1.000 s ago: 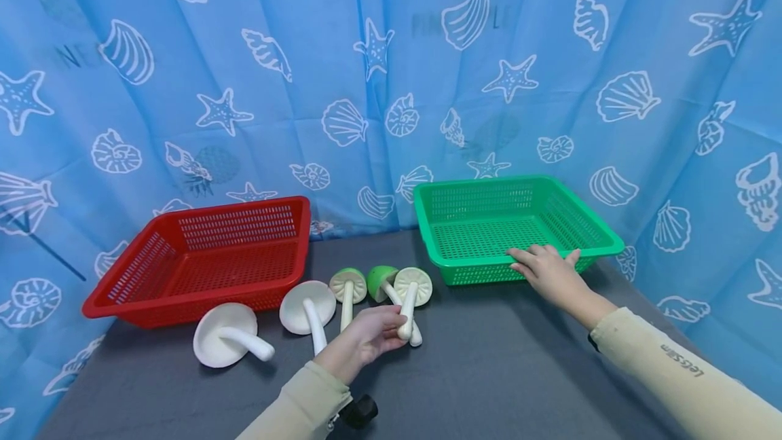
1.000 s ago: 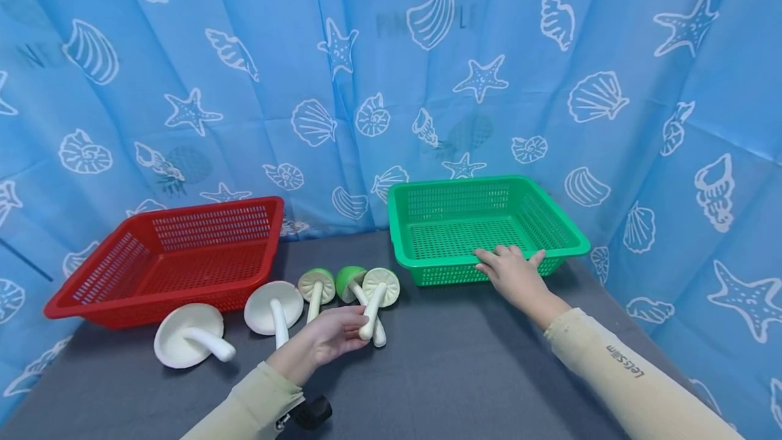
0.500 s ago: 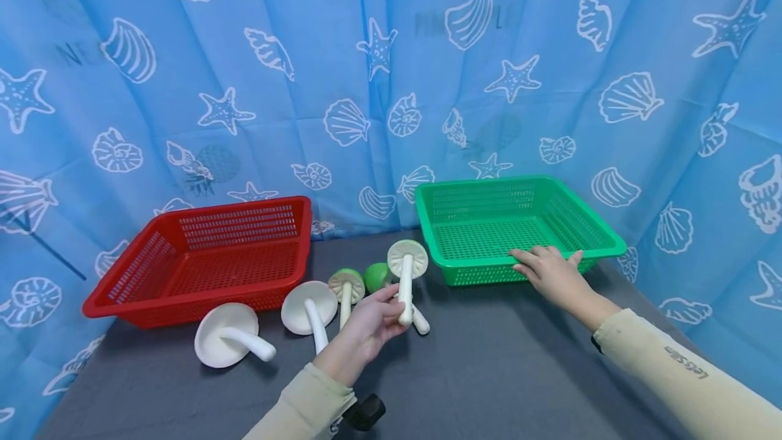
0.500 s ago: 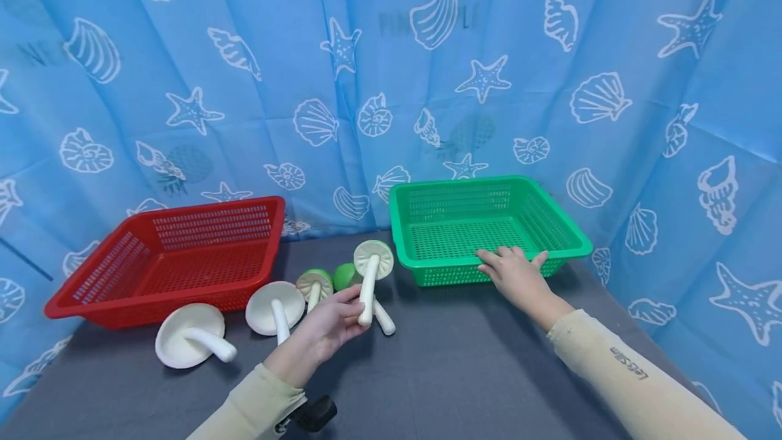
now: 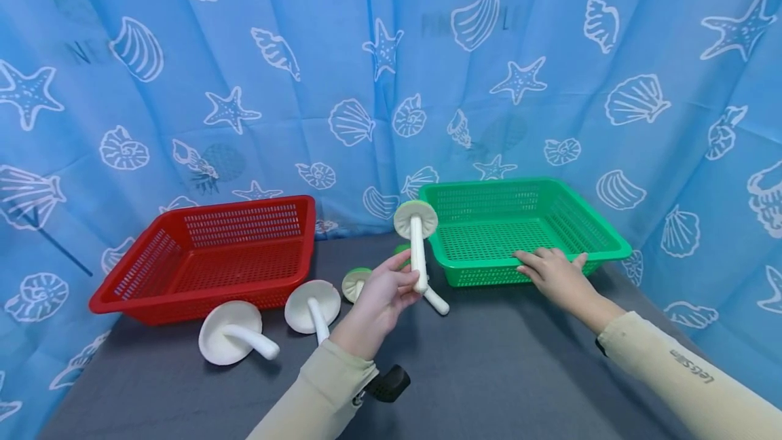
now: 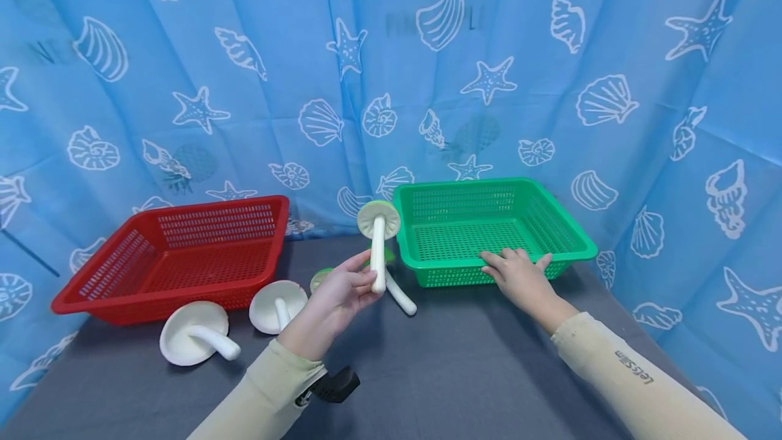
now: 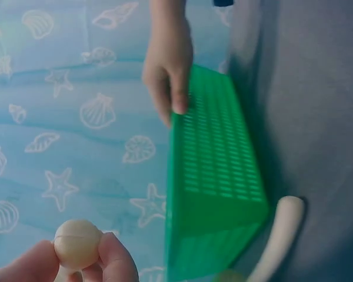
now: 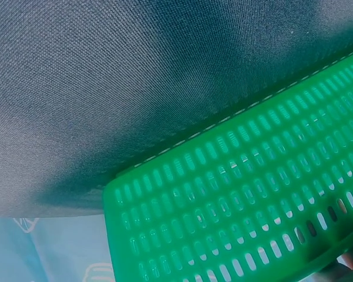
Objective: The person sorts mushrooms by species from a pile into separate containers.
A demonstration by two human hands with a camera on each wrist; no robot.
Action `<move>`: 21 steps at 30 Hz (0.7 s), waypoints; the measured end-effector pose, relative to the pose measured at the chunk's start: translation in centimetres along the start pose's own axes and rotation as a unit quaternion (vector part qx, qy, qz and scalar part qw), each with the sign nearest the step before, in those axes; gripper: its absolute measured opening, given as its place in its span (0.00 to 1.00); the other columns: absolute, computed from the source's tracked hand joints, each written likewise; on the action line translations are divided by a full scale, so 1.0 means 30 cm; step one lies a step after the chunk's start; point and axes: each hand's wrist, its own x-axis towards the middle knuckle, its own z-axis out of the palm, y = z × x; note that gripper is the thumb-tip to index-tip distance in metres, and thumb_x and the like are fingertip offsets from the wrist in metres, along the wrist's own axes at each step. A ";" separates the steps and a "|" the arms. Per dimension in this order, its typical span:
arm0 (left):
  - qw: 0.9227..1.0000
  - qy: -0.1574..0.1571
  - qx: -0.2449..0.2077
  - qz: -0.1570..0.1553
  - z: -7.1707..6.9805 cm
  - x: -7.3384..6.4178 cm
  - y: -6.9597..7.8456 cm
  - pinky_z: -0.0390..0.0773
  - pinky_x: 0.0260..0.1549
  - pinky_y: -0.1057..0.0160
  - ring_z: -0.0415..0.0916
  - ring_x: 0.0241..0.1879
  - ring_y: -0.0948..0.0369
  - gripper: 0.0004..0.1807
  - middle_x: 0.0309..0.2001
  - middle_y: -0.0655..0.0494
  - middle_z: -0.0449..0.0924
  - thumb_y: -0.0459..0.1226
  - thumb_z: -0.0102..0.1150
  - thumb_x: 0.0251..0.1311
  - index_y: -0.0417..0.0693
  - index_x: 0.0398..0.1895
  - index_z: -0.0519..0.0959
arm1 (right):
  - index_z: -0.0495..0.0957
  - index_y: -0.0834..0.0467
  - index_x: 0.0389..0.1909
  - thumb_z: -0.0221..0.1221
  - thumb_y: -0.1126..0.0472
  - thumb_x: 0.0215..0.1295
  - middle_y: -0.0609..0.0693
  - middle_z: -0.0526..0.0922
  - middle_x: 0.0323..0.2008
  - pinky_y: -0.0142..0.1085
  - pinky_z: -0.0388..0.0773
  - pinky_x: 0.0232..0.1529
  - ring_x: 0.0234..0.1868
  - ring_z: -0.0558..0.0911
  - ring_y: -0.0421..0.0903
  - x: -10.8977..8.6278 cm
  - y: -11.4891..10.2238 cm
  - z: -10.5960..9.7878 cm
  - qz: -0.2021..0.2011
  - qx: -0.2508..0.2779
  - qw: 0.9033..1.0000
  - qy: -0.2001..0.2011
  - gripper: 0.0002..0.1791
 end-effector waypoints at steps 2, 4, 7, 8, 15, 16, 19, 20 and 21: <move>1.000 0.003 -0.003 0.001 0.024 0.012 0.008 0.74 0.42 0.61 0.76 0.50 0.50 0.28 0.59 0.41 0.70 0.23 0.47 0.68 0.42 0.71 0.64 | 0.76 0.65 0.57 0.57 0.61 0.69 0.65 0.78 0.43 0.84 0.38 0.45 0.49 0.72 0.71 -0.001 0.002 0.002 -0.001 -0.002 1.000 0.004 0.19; 1.000 0.007 -0.007 0.002 0.049 0.026 0.017 0.75 0.44 0.60 0.76 0.51 0.50 0.28 0.60 0.40 0.69 0.23 0.48 0.67 0.42 0.71 0.64 | 0.76 0.64 0.57 0.57 0.61 0.68 0.64 0.78 0.42 0.84 0.37 0.46 0.49 0.73 0.70 -0.001 0.001 0.004 -0.003 -0.005 1.000 0.011 0.19; 1.000 0.012 -0.009 0.001 0.080 0.049 0.023 0.75 0.43 0.60 0.77 0.49 0.52 0.28 0.62 0.40 0.69 0.23 0.49 0.67 0.43 0.70 0.65 | 0.77 0.63 0.57 0.58 0.61 0.68 0.63 0.79 0.41 0.84 0.36 0.46 0.48 0.73 0.70 0.000 0.001 0.005 -0.007 -0.007 1.000 0.021 0.19; 1.000 0.013 -0.008 0.001 0.089 0.057 0.024 0.75 0.42 0.61 0.78 0.48 0.53 0.28 0.62 0.40 0.70 0.23 0.50 0.66 0.43 0.70 0.65 | 0.77 0.63 0.57 0.58 0.61 0.68 0.63 0.79 0.41 0.84 0.36 0.47 0.48 0.73 0.70 0.000 -0.001 0.006 -0.007 -0.006 1.000 0.022 0.19; 0.999 0.030 -0.014 -0.014 0.138 0.124 0.017 0.76 0.41 0.61 0.80 0.46 0.54 0.28 0.60 0.42 0.73 0.23 0.53 0.64 0.46 0.67 0.70 | 0.77 0.63 0.57 0.59 0.62 0.67 0.63 0.79 0.42 0.84 0.38 0.46 0.49 0.73 0.70 -0.003 -0.003 0.005 -0.006 -0.011 1.000 0.021 0.19; 0.999 0.032 -0.015 -0.015 0.144 0.136 0.015 0.76 0.41 0.61 0.80 0.44 0.55 0.28 0.60 0.43 0.74 0.22 0.54 0.64 0.46 0.67 0.71 | 0.77 0.63 0.57 0.59 0.62 0.67 0.63 0.79 0.42 0.84 0.38 0.46 0.49 0.73 0.70 -0.003 -0.002 0.005 -0.006 -0.012 1.000 0.021 0.19; 0.999 0.044 -0.017 -0.022 0.158 0.171 0.005 0.78 0.43 0.60 0.81 0.46 0.54 0.28 0.58 0.44 0.76 0.23 0.56 0.62 0.47 0.65 0.73 | 0.77 0.63 0.57 0.59 0.62 0.66 0.63 0.80 0.42 0.84 0.37 0.47 0.49 0.73 0.69 -0.003 -0.001 0.003 -0.006 -0.013 1.000 0.023 0.19; 0.998 0.047 -0.017 -0.025 0.162 0.182 0.002 0.78 0.45 0.60 0.81 0.47 0.53 0.27 0.58 0.44 0.76 0.23 0.56 0.62 0.47 0.65 0.73 | 0.77 0.63 0.57 0.59 0.62 0.66 0.63 0.80 0.41 0.84 0.37 0.47 0.49 0.73 0.69 -0.003 -0.002 0.003 -0.007 -0.012 1.000 0.023 0.19; 0.998 0.049 -0.015 -0.027 0.165 0.193 -0.002 0.78 0.47 0.59 0.80 0.49 0.52 0.27 0.58 0.44 0.76 0.23 0.56 0.62 0.47 0.65 0.74 | 0.77 0.63 0.57 0.59 0.61 0.67 0.62 0.80 0.41 0.84 0.37 0.47 0.49 0.73 0.69 -0.003 -0.003 0.004 -0.007 -0.010 1.000 0.024 0.19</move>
